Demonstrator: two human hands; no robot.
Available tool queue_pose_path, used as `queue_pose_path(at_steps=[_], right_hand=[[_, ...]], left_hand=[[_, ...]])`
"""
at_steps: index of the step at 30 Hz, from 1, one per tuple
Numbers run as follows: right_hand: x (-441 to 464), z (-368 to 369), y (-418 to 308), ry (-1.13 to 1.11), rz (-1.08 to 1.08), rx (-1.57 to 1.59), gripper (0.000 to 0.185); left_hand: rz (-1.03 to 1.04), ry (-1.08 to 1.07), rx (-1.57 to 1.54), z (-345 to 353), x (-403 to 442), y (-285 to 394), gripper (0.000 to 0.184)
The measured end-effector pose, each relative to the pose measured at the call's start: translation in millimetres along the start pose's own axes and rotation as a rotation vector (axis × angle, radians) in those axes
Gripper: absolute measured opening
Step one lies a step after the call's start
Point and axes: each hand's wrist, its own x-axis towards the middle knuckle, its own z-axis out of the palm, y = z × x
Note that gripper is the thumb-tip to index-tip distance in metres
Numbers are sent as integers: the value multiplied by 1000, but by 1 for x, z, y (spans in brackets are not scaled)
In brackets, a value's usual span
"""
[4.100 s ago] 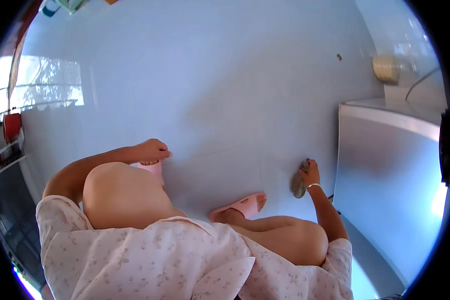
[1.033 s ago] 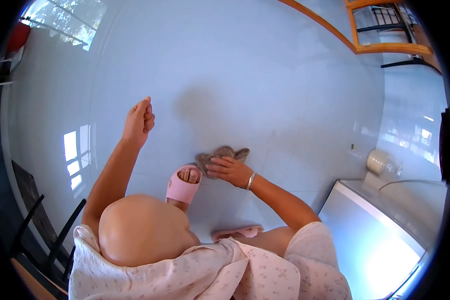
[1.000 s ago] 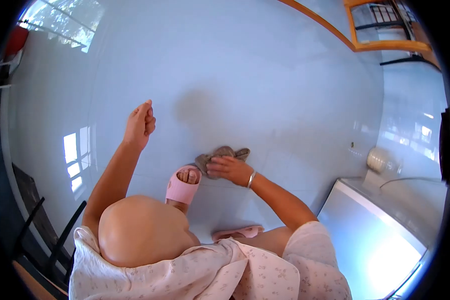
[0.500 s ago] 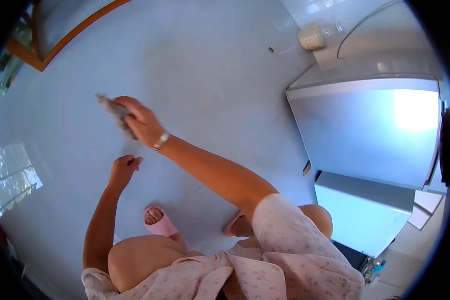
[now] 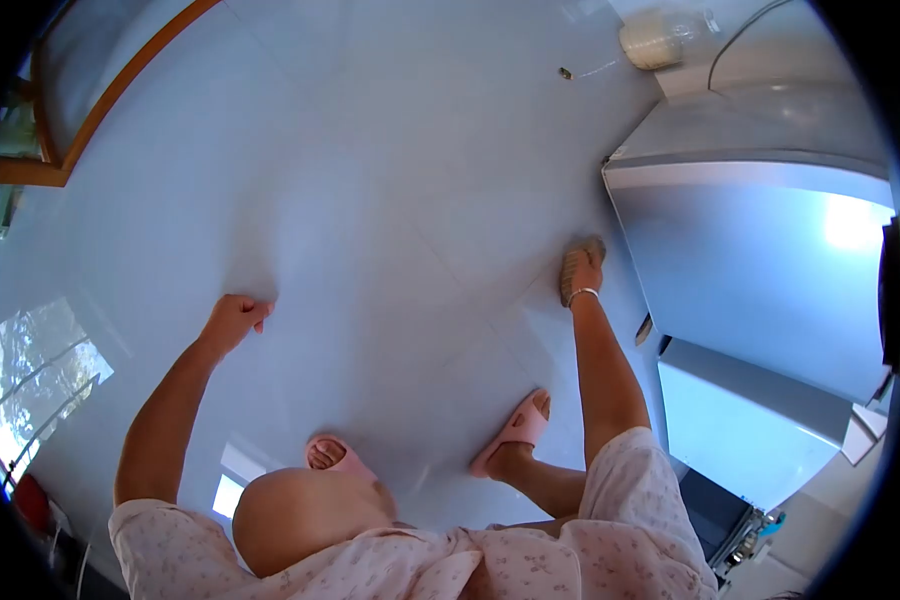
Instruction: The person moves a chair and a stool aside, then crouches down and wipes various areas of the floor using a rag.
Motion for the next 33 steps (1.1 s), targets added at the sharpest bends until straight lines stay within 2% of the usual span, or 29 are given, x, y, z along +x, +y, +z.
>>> queue_pose_path(at_steps=[2, 4, 6, 8, 10, 13, 16, 18, 20, 22, 24, 26, 28, 31, 32, 33], right_hand=[[14, 20, 18, -174, -607, -1376, 42], [2, 75, 19, -72, -734, -1263, 46], [-36, 147, -19, -214, -809, -836, 46], [-75, 210, -56, -331, -965, -697, 44], [-111, 261, -66, -354, -1101, -683, 44], [-187, 319, -98, -570, -1094, -536, 44], [-256, 348, -114, -693, -1168, -435, 44], [-295, 365, -122, -774, -1214, -356, 39], [-335, 378, -133, -1144, -961, -233, 34], [-371, 384, -147, -1231, -682, -77, 32], [-382, 364, -203, -1328, -158, 22, 27], [-369, 347, -234, -1261, -270, -26, 27], [-350, 322, -267, -1279, -55, 158, 30], [-291, 260, -321, -1239, -74, 83, 31], [-269, 237, -338, -1237, -6, 2, 39], [-245, 220, -342, -1182, -35, -15, 42]], left_hand=[[5, 21, -34, 1, 3, -8, 42], [0, 53, -47, 4, 1, -7, 41], [-17, 45, -55, 3, -3, -1, 40], [-23, 38, -87, 4, -2, -1, 40], [-10, 40, -83, 2, -4, 0, 40], [-6, 30, -73, 1, -7, 7, 39], [-1, 31, -64, 5, -2, -6, 37], [79, 60, -123, 11, 4, -19, 36], [135, 74, -89, 7, 3, -21, 35], [193, 101, -14, 3, -5, -10, 34], [230, 89, -20, 6, 0, -17, 34], [269, 71, -29, 9, 3, -22, 35], [230, 64, 18, 4, 4, -25, 35], [222, 58, -56, 12, 14, -34, 35], [229, 54, -50, 12, 12, -34, 35], [198, 43, -22, 11, 11, -31, 35]])
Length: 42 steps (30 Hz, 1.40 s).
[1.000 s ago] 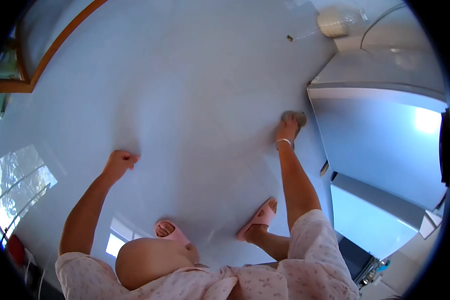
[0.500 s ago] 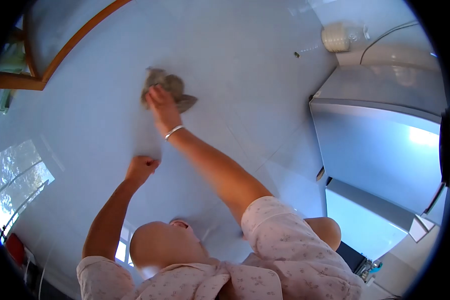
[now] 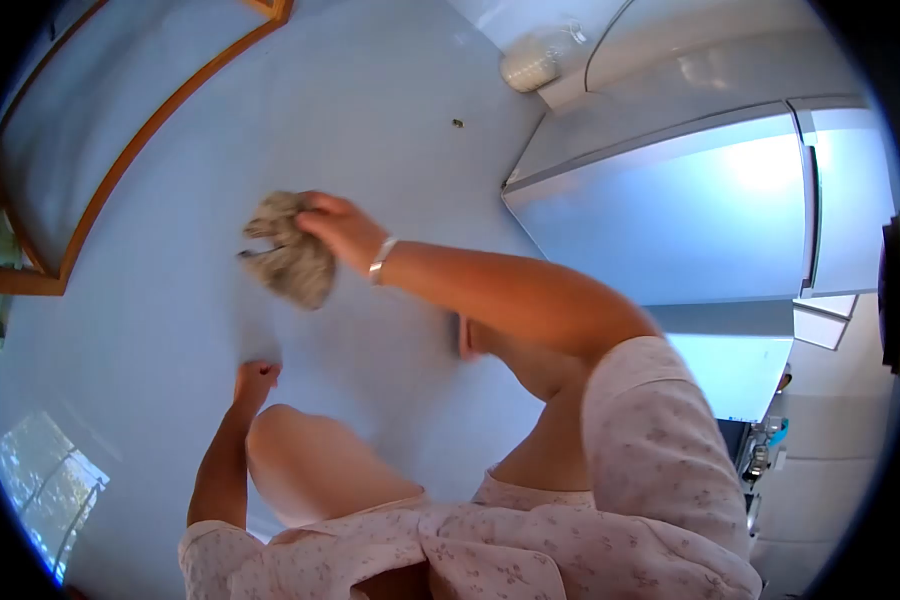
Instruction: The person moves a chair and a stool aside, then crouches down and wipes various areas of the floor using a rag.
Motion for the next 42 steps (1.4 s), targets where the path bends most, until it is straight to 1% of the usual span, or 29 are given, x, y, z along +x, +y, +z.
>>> queue_pose_path(at_steps=[2, 4, 6, 8, 10, 12, 13, 14, 15, 16, 17, 18, 19, 20, 22, 23, 25, 27, 28, 30, 32, 34, 36, 37, 38, 40, 42], right_hand=[[-21, -52, -18, 139, 60, -33, 39], [-28, -110, -2, 214, 71, 46, 35], [-39, -161, 31, 311, 27, 143, 30], [-49, -206, 80, 475, -48, 88, 31], [-61, -244, 124, 643, -1, -73, 31], [-63, -278, 170, 788, 56, -80, 32], [-60, -293, 194, 771, 70, -72, 32], [-53, -306, 215, 836, 51, -97, 34], [-45, -313, 225, 902, 27, -118, 37], [-39, -319, 226, 822, 65, -103, 47], [-27, -326, 242, 809, 63, -89, 47], [-12, -338, 276, 775, 114, -464, 50], [0, -340, 281, 720, 159, -842, 53], [8, -342, 285, 707, 155, -836, 53], [28, -316, 254, 409, 331, -1367, 55], [43, -318, 257, 400, 323, -1364, 55], [75, -327, 265, 561, -86, -1201, 51], [123, -335, 239, 456, -244, -1185, 49], [148, -332, 225, 439, -250, -1180, 49], [186, -325, 202, 386, -403, -1232, 43], [176, -331, 197, 331, -367, -1238, 43], [149, -342, 200, 275, -332, -1289, 42], [112, -348, 210, 257, -305, -1330, 41], [107, -350, 212, 241, -288, -1366, 40], [118, -351, 215, 236, -284, -1359, 40], [146, -348, 198, 275, -368, -1291, 38], [178, -346, 180, 296, -368, -1292, 38]], left_hand=[[-29, -10, 39, -3, 1, 0, 34], [5, -30, -42, -1, 3, -4, 34], [-7, -31, -32, -2, 1, -3, 33], [-25, -25, -24, -5, -2, -2, 33], [-45, -43, -23, -7, -4, -6, 34], [-115, -72, -21, -9, -1, -5, 34], [-171, -99, -19, -9, 0, -4, 35], [-190, -87, -15, -10, 1, -3, 35], [-207, -129, -29, -12, 3, 0, 35], [-221, -169, -44, -15, 5, 5, 35], [-231, -155, -37, -18, 5, 9, 35], [-217, -160, 45, -20, 4, 16, 35], [-206, -166, 122, -20, 2, 22, 35], [-217, -158, 121, -18, 3, 30, 35], [-238, -112, 257, -14, 8, 50, 37], [-247, -104, 256, -9, 15, 68, 37], [-233, 73, 130, 10, 32, 115, 38], [-266, 164, 30, 30, 57, 154, 39], [-285, 196, 1, 40, 68, 173, 39], [-308, 241, -58, 58, 91, 206, 40], [-334, 246, -90, 68, 106, 232, 41], [-376, 301, -217, 71, 122, 257, 41], [-389, 307, -238, 76, 136, 268, 40], [-401, 323, -256, 78, 142, 270, 40], [-408, 322, -252, 82, 149, 265, 40], [-500, 311, -364, 93, 162, 252, 39], [-541, 307, -373, 101, 167, 253, 38]])
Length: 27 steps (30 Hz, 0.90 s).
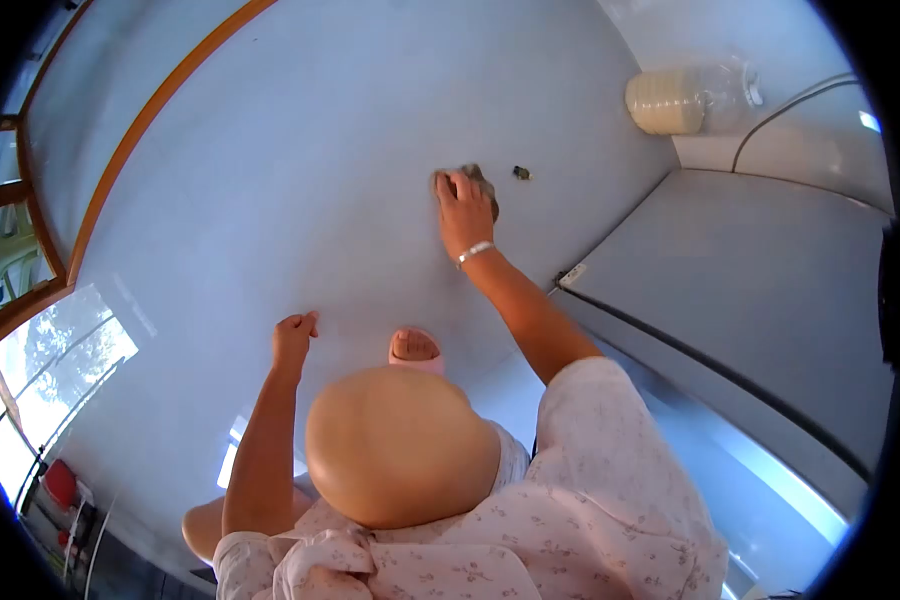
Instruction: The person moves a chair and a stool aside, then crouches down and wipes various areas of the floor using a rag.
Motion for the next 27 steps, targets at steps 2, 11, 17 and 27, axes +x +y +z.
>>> queue_pose_path(at_steps=[2, 11, 17, 27], right_hand=[[7, 3, -2, 24, 35, 52, 39], [35, 14, 1, 22, 101, 106, 43], [43, 20, 20, 135, 292, 374, 46], [9, 8, 115, 366, 727, 209, 34]], left_hand=[[-24, 18, -3, -2, -2, 5, 38], [-65, -22, -117, 4, 1, 4, 39], [-31, -5, -110, 4, 6, -3, 41], [-51, -45, -129, 2, -1, 9, 38]])
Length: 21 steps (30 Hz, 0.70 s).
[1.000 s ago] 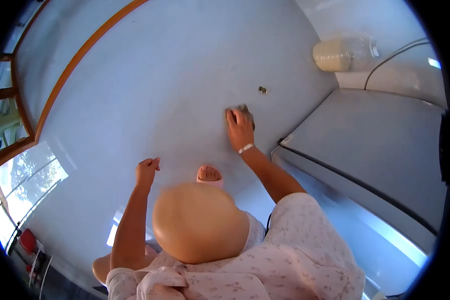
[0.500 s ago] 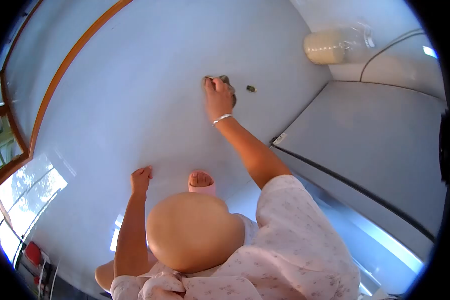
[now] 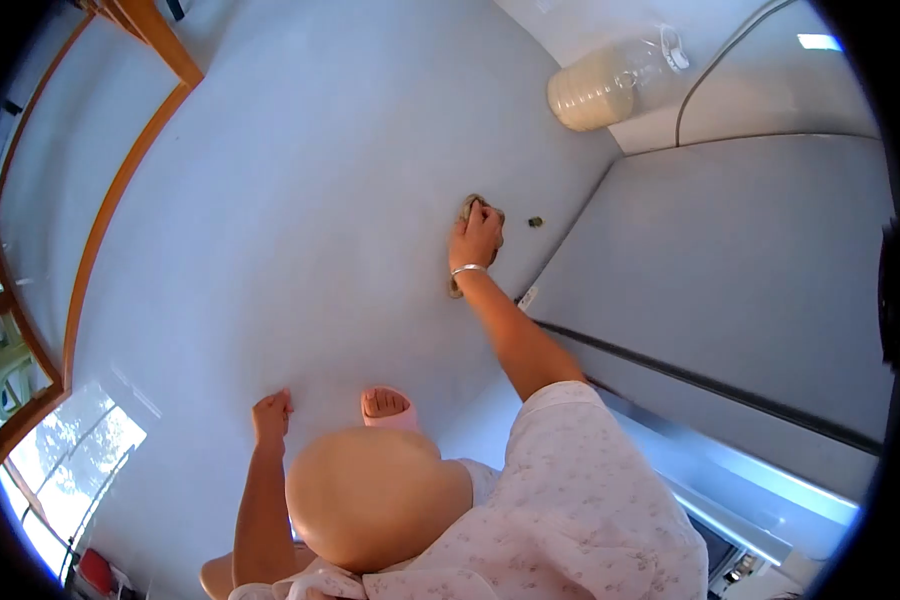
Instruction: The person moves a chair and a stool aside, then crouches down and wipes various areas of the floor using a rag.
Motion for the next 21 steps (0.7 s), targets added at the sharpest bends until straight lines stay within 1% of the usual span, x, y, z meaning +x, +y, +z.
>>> queue_pose_path(at_steps=[2, 3, 5, 6, 7, 8, 9, 10, 11, 12, 13, 14, 16, 17, 19, 21], right_hand=[[-1, 13, -21, 73, -43, -109, 32], [-1, 25, -28, 172, -135, -195, 27], [-2, 21, -74, -110, 39, -6, 29], [-7, 26, -95, -134, -11, 57, 18], [-9, 13, -129, -314, 159, 295, 20], [-26, 33, -141, -247, 47, 368, 20], [-40, 66, -141, -188, -311, 267, 22], [-53, 79, -154, -286, -358, 321, 26], [-64, 77, -167, -310, -549, 347, 29], [-75, 85, -179, -249, -630, 495, 19], [-81, 75, -191, -529, -622, 449, 25], [-83, 66, -199, -528, -625, 452, 25], [-87, 60, -209, -667, -254, 759, 26], [-78, 55, -201, -661, -157, 884, 28], [-40, 36, -177, -594, -38, 918, 30], [13, 5, -147, -382, 14, 882, 33]], left_hand=[[-14, 2, 22, 1, -1, 1, 38], [-37, 22, 9, 1, 1, -1, 38], [-30, 10, -2, 0, 3, -2, 37], [-28, -3, -12, 1, 3, -4, 37], [-28, -3, -17, 1, 3, -4, 37], [-15, 2, -21, 2, 3, -4, 38], [-1, 8, -24, 3, 2, -3, 38], [1, 11, -28, 3, 1, 0, 38], [-10, 16, -28, 3, -2, 2, 38], [-20, 21, -28, 4, -4, 4, 39], [-17, 24, -31, 3, -2, 3, 39], [-25, 19, -38, 2, 1, 0, 38], [-34, 16, -49, 2, 0, 0, 38], [-42, 33, -17, 3, 0, 1, 38], [-51, 49, 14, 4, 1, 0, 37], [11, 60, 106, 3, 10, -6, 37]])
